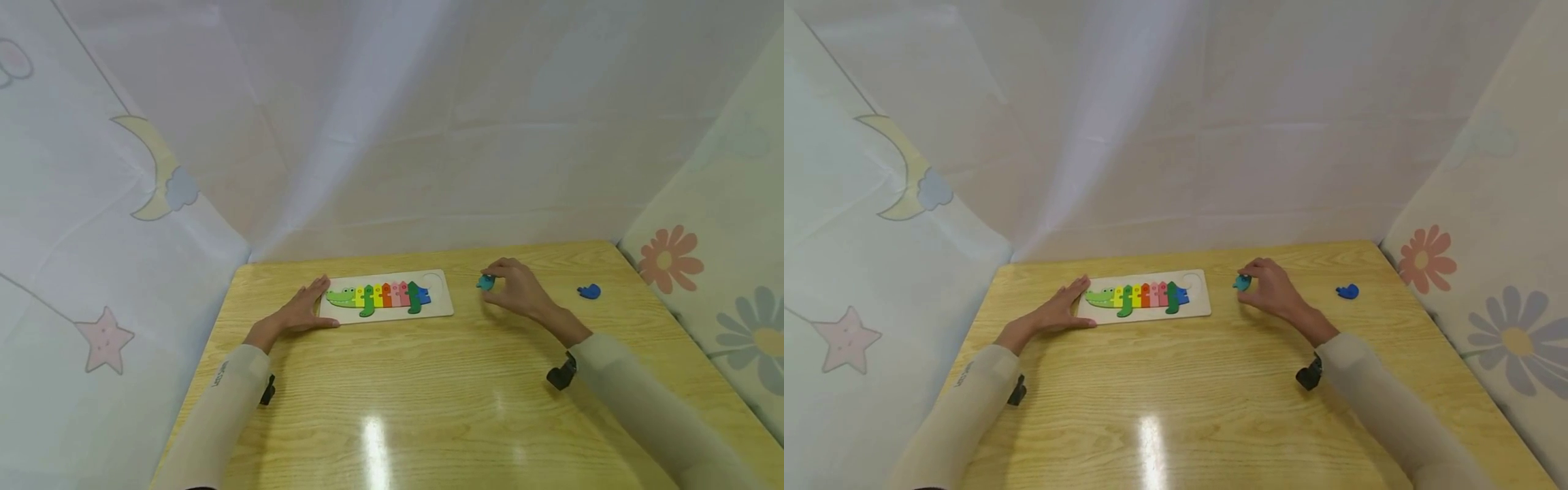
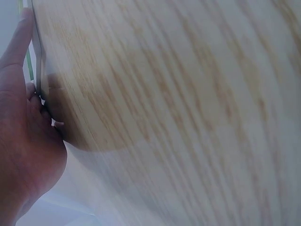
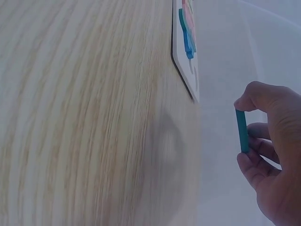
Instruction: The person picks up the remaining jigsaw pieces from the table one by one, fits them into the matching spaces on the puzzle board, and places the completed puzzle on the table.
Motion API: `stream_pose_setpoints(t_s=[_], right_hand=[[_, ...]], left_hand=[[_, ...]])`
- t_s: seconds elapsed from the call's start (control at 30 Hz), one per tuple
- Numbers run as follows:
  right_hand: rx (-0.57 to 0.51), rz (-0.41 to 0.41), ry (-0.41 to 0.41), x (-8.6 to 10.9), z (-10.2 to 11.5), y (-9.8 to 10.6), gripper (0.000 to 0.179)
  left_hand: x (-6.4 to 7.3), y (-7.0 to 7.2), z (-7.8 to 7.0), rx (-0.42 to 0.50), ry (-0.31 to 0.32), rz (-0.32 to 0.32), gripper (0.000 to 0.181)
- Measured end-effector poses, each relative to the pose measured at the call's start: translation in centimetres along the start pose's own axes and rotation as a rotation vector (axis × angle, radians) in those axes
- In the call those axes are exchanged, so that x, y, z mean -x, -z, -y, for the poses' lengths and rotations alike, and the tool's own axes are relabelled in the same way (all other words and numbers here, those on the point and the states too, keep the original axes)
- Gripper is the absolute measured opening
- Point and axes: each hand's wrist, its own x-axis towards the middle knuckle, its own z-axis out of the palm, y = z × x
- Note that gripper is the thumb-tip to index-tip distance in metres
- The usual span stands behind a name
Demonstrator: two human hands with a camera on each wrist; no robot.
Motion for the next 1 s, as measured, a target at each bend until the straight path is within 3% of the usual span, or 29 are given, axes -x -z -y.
stream_pose_setpoints(t_s=[1.0], right_hand=[[-0.079, 0.049, 0.009, -2.4, 2.5, -2.8, 0.039]], left_hand=[[0.2, -0.1, 0.1, 0.009, -0.015, -0.013, 0.119]])
